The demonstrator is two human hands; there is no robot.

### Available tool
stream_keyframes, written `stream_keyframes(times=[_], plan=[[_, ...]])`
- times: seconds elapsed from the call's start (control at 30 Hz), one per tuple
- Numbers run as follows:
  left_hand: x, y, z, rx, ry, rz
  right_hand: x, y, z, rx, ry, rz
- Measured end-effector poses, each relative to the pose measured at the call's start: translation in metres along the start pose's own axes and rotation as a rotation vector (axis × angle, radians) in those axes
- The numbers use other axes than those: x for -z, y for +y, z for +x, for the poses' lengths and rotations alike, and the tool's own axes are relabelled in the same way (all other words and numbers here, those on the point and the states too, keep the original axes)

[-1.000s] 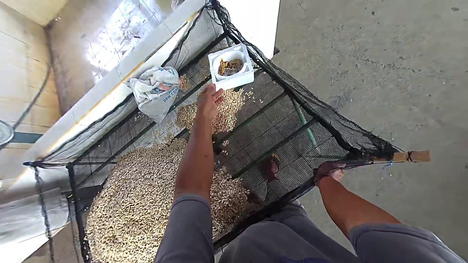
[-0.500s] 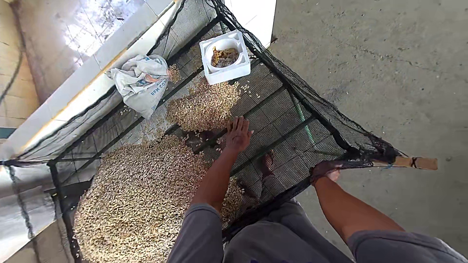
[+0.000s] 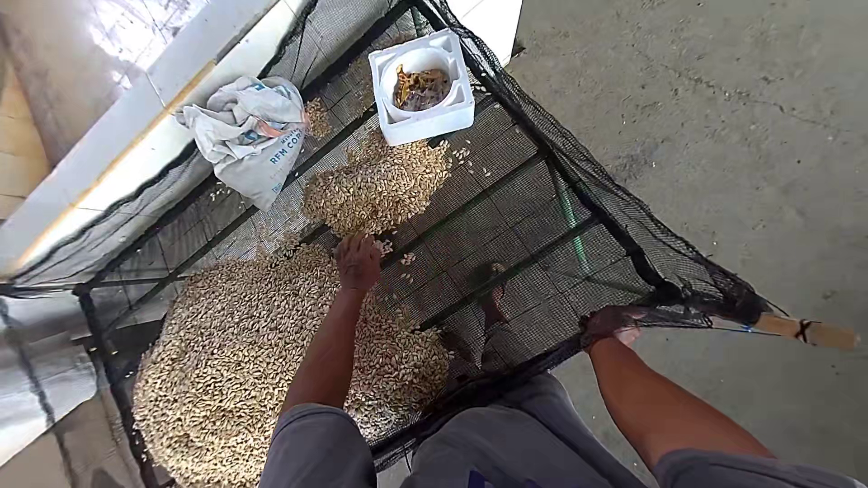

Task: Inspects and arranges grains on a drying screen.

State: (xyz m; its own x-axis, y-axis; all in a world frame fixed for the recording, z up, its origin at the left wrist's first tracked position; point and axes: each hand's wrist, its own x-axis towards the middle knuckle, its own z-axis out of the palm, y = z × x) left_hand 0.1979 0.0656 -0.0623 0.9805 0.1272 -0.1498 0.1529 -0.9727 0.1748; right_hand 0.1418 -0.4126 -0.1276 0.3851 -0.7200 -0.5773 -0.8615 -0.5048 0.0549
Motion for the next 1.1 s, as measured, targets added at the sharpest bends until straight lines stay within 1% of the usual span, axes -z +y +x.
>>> stream_keyframes(times=[0.07,0.13,0.2,0.23,0.3,0.47,0.57,0.63,0.67,0.77,0.87,0.93,1.0,1.07,1.1], plan=[[0.021,-0.025,0.008,0.102,0.029,-0.121,-0.001,0.001,0.0,-0.029,0.014,0.179],[0.038,-0.048,0.023,0.245,0.047,-0.223,0.001,0.001,-0.004,-0.074,0.017,0.486],[0.052,-0.068,0.045,0.374,0.058,-0.271,-0.002,0.004,-0.003,-0.104,0.013,0.738],[0.059,-0.078,0.056,0.421,0.034,-0.287,-0.003,0.005,-0.002,-0.106,0.015,0.794],[0.071,-0.095,0.078,0.466,-0.014,-0.286,-0.006,0.007,0.001,-0.101,0.017,0.81],[0.079,-0.128,0.134,0.439,-0.126,-0.271,-0.003,0.002,-0.007,-0.141,0.036,0.874],[0.066,-0.142,0.155,0.359,-0.133,-0.309,-0.005,0.007,-0.005,-0.16,0.01,0.912],[0.052,-0.15,0.16,0.295,-0.137,-0.318,-0.007,0.009,-0.001,-0.168,0.013,0.919],[0.046,-0.15,0.158,0.27,-0.128,-0.312,-0.009,0.011,0.002,-0.169,0.016,0.913],[0.026,-0.137,0.133,0.273,0.022,-0.315,-0.01,0.015,0.006,-0.181,0.026,0.907],[0.01,-0.109,0.095,0.331,0.13,-0.327,-0.006,0.013,0.001,-0.151,0.013,0.888],[-0.008,-0.088,0.069,0.302,0.216,-0.341,-0.006,0.012,0.0,-0.15,0.022,0.884],[-0.027,-0.066,0.052,0.247,0.309,-0.356,-0.007,0.013,-0.001,-0.135,-0.015,0.891],[-0.036,-0.041,0.043,0.233,0.293,-0.35,-0.008,0.015,0.0,-0.121,-0.043,0.91],[-0.037,-0.028,0.04,0.246,0.233,-0.334,-0.01,0.017,0.002,-0.113,-0.047,0.925]])
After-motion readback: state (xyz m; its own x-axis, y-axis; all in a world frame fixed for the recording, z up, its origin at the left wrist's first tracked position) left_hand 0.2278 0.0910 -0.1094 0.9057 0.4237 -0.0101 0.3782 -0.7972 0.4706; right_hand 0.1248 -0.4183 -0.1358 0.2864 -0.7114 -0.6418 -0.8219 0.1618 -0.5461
